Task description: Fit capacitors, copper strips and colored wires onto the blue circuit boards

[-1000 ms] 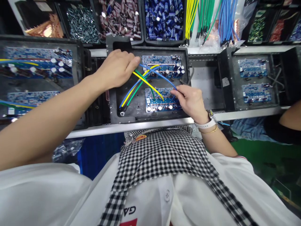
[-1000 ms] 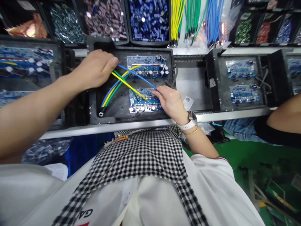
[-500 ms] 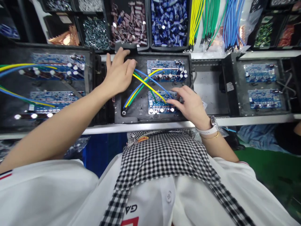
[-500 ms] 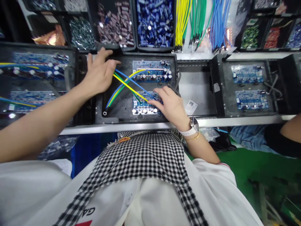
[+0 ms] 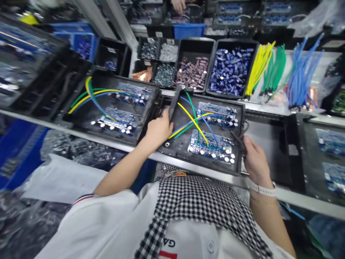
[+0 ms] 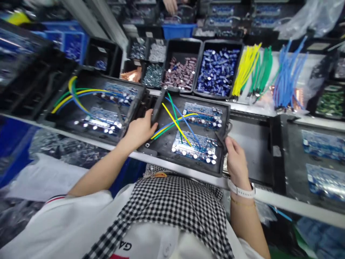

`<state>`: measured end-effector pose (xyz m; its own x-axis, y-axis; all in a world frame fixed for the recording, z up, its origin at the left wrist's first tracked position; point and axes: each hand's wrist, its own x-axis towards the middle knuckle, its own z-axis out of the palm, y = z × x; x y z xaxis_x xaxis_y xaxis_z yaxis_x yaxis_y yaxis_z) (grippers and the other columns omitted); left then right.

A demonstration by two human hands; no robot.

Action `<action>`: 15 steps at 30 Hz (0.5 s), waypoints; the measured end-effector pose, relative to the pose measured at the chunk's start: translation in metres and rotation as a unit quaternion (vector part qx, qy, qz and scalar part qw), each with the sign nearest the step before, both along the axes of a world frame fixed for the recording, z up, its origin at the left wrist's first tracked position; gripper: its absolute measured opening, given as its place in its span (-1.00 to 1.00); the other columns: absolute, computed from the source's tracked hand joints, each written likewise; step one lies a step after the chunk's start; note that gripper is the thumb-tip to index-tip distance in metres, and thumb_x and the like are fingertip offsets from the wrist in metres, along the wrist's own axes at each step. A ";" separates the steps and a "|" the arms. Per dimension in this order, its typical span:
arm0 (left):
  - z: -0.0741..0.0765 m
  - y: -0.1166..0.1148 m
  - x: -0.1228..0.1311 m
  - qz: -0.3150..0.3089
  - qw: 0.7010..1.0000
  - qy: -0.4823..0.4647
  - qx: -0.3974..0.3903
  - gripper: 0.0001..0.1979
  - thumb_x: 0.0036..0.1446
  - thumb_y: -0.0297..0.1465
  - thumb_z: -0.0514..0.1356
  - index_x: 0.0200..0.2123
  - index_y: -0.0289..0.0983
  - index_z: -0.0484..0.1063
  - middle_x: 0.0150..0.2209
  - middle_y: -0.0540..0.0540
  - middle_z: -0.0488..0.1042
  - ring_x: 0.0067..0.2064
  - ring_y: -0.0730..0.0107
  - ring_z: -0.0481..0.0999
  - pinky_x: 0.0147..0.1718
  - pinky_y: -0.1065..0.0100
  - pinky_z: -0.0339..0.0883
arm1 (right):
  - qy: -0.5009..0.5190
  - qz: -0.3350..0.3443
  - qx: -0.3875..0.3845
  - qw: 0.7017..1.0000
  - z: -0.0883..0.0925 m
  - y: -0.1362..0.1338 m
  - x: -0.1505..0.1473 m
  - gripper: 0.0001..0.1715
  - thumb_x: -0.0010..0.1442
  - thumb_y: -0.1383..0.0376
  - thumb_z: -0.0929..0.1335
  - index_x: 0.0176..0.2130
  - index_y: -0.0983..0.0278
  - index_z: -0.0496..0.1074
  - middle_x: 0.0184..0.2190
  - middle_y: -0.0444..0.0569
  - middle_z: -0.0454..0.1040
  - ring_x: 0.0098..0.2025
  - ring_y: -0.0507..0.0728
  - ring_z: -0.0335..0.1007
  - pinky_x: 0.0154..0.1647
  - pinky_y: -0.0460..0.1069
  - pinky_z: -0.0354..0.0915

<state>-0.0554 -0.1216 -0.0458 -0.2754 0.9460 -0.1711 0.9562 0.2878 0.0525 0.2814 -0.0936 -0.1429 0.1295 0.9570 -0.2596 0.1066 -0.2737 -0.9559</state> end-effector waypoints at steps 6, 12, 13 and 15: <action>0.001 -0.004 0.005 0.020 0.999 0.044 0.003 -0.45 0.27 -0.42 0.03 0.32 -0.34 0.20 -0.18 -0.30 0.61 -0.11 -0.05 0.63 -0.11 0.13 0.46 | 0.024 -0.114 0.024 0.993 0.018 -0.004 -0.010 -0.60 -0.01 0.02 0.51 -0.20 0.16 0.62 0.02 -0.07 0.58 0.22 0.27 0.40 0.40 0.27 0.15; 0.042 -0.008 -0.025 0.037 0.994 0.010 0.099 -0.46 0.22 -0.38 0.09 0.27 -0.27 0.32 -0.16 -0.21 0.62 -0.11 0.03 0.62 -0.08 0.19 0.44 | 0.022 -0.068 0.001 0.997 0.107 0.001 -0.025 -0.45 -0.23 0.07 0.58 -0.16 0.04 0.61 0.04 -0.06 0.56 0.20 0.31 0.41 0.40 0.25 0.15; 0.053 -0.010 -0.037 0.042 0.992 0.008 0.119 -0.47 0.20 -0.39 0.11 0.25 -0.26 0.36 -0.17 -0.18 0.62 -0.11 0.05 0.62 -0.07 0.20 0.43 | 0.023 -0.034 -0.002 0.999 0.125 0.003 -0.035 -0.44 -0.25 0.06 0.59 -0.16 0.04 0.61 0.01 -0.03 0.57 0.13 0.31 0.47 0.35 0.24 0.23; 0.078 -0.015 -0.069 0.054 0.987 0.007 0.150 -0.49 0.16 -0.40 0.15 0.20 -0.26 0.42 -0.16 -0.13 0.62 -0.12 0.13 0.61 -0.04 0.25 0.40 | 0.030 0.035 0.007 0.999 0.153 0.008 -0.063 -0.47 -0.23 0.06 0.58 -0.18 0.08 0.61 -0.11 0.02 0.60 -0.07 0.27 0.57 0.15 0.21 0.43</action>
<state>-0.1249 -0.1371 0.0323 -0.3771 0.9187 0.1172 0.9223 0.3610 0.1378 0.2188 -0.0856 0.0099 0.0464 0.9666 -0.2519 0.0679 -0.2546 -0.9647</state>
